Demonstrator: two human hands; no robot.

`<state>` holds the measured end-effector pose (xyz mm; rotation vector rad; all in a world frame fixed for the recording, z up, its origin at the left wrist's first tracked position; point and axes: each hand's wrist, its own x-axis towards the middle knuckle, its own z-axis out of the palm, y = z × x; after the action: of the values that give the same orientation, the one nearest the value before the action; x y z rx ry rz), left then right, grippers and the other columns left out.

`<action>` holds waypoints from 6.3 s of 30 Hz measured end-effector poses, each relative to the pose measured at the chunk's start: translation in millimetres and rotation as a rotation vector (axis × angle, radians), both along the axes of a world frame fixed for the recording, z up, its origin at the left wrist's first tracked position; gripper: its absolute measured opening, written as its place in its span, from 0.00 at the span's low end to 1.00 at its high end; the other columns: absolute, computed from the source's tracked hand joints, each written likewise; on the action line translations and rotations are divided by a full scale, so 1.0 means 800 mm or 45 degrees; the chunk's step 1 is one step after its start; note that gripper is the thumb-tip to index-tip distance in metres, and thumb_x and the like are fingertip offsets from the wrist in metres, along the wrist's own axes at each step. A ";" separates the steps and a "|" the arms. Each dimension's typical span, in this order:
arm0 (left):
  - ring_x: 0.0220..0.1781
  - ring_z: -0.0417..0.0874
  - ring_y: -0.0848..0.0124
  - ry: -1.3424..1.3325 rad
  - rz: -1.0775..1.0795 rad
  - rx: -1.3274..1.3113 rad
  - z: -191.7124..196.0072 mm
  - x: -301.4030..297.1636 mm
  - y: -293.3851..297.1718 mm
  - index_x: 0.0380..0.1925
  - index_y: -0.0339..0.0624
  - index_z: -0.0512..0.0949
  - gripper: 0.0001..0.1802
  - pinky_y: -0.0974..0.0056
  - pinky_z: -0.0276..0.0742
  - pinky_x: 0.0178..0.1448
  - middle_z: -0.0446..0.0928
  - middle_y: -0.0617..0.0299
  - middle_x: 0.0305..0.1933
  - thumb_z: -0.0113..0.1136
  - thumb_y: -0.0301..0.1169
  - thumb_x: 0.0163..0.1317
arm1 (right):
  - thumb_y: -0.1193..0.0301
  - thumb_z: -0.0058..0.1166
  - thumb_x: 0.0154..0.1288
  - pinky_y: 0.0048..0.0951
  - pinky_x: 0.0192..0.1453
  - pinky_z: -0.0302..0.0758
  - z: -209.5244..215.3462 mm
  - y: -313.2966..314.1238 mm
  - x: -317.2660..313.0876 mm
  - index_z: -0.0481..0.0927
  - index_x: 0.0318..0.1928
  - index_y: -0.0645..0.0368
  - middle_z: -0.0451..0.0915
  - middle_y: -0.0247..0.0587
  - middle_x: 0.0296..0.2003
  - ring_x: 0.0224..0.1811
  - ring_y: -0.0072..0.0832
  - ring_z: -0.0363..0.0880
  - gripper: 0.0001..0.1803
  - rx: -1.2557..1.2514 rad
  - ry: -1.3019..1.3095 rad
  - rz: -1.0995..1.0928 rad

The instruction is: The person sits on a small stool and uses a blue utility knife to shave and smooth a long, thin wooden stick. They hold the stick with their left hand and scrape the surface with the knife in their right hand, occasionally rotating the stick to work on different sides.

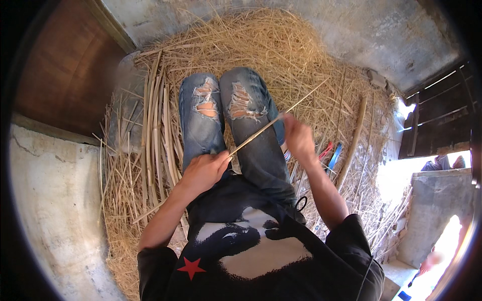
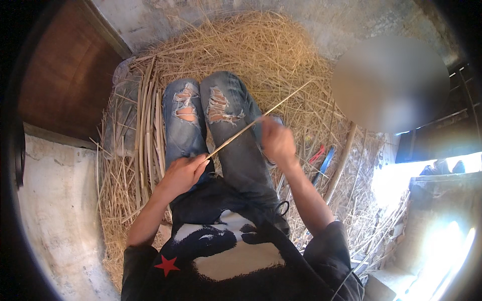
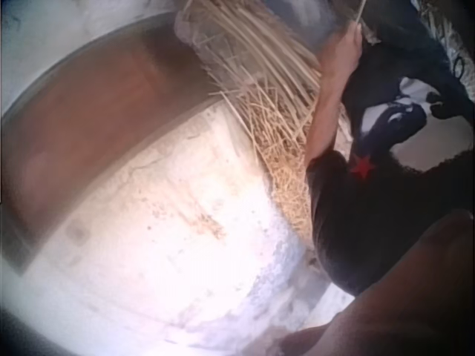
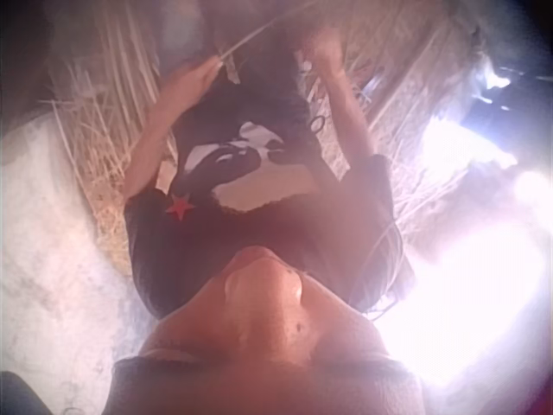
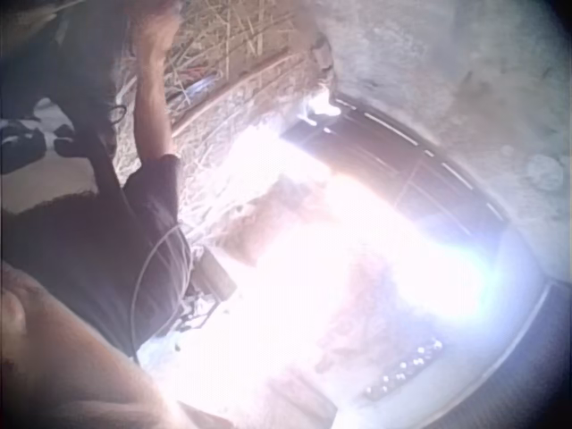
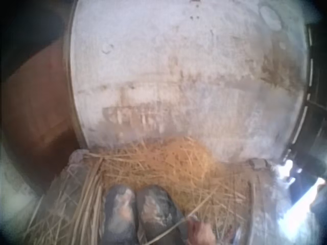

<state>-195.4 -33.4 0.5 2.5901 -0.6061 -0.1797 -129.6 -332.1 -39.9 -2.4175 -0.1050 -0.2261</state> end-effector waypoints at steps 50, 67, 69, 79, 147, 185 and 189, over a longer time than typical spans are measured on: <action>0.33 0.86 0.48 -0.095 0.071 -0.018 -0.011 0.014 -0.040 0.55 0.44 0.79 0.17 0.45 0.81 0.40 0.84 0.50 0.29 0.52 0.42 0.77 | 0.58 0.49 0.79 0.54 0.34 0.72 0.031 0.029 -0.040 0.77 0.38 0.65 0.80 0.63 0.29 0.35 0.63 0.79 0.20 0.013 0.123 0.146; 0.34 0.86 0.46 -0.065 -0.002 0.069 -0.003 -0.002 -0.010 0.58 0.45 0.77 0.18 0.44 0.80 0.39 0.84 0.47 0.34 0.52 0.41 0.76 | 0.50 0.44 0.81 0.46 0.23 0.75 0.022 -0.039 0.021 0.79 0.34 0.61 0.77 0.54 0.18 0.20 0.47 0.81 0.27 -0.297 0.038 -0.034; 0.34 0.86 0.46 -0.062 -0.001 0.116 0.001 0.000 -0.009 0.58 0.45 0.77 0.18 0.44 0.80 0.39 0.84 0.48 0.34 0.53 0.41 0.75 | 0.50 0.46 0.80 0.47 0.23 0.75 0.019 -0.021 0.012 0.78 0.34 0.61 0.76 0.54 0.17 0.19 0.48 0.80 0.26 -0.311 -0.034 -0.022; 0.29 0.86 0.51 -0.219 0.041 0.207 0.006 -0.019 0.004 0.60 0.46 0.78 0.21 0.47 0.82 0.31 0.83 0.51 0.32 0.59 0.40 0.71 | 0.51 0.52 0.76 0.49 0.22 0.77 0.022 -0.034 0.018 0.80 0.34 0.60 0.81 0.58 0.21 0.24 0.57 0.83 0.24 -0.320 0.013 -0.014; 0.19 0.79 0.62 -0.501 -0.020 0.504 0.009 -0.058 0.129 0.66 0.52 0.78 0.32 0.56 0.78 0.25 0.74 0.62 0.27 0.71 0.33 0.59 | 0.45 0.46 0.78 0.58 0.37 0.75 0.016 -0.075 0.060 0.81 0.37 0.63 0.82 0.63 0.27 0.33 0.63 0.82 0.30 -0.018 0.124 -0.401; 0.14 0.75 0.66 -0.642 -0.047 0.531 0.002 -0.064 0.137 0.64 0.50 0.79 0.32 0.58 0.75 0.20 0.71 0.63 0.24 0.72 0.33 0.57 | 0.45 0.52 0.74 0.51 0.34 0.78 0.010 0.027 0.006 0.82 0.36 0.63 0.81 0.57 0.20 0.29 0.57 0.84 0.30 -0.246 -0.201 0.137; 0.14 0.74 0.66 -0.644 -0.019 0.546 0.002 -0.078 0.162 0.64 0.50 0.80 0.32 0.58 0.75 0.20 0.70 0.64 0.23 0.72 0.33 0.57 | 0.43 0.50 0.75 0.51 0.39 0.78 0.001 -0.007 0.041 0.82 0.35 0.67 0.82 0.59 0.23 0.31 0.58 0.84 0.34 0.027 0.081 -0.233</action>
<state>-257.9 95.9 1.8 3.0676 -0.8356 0.3981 -97.1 -337.7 -39.2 -2.4116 0.1469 -0.2318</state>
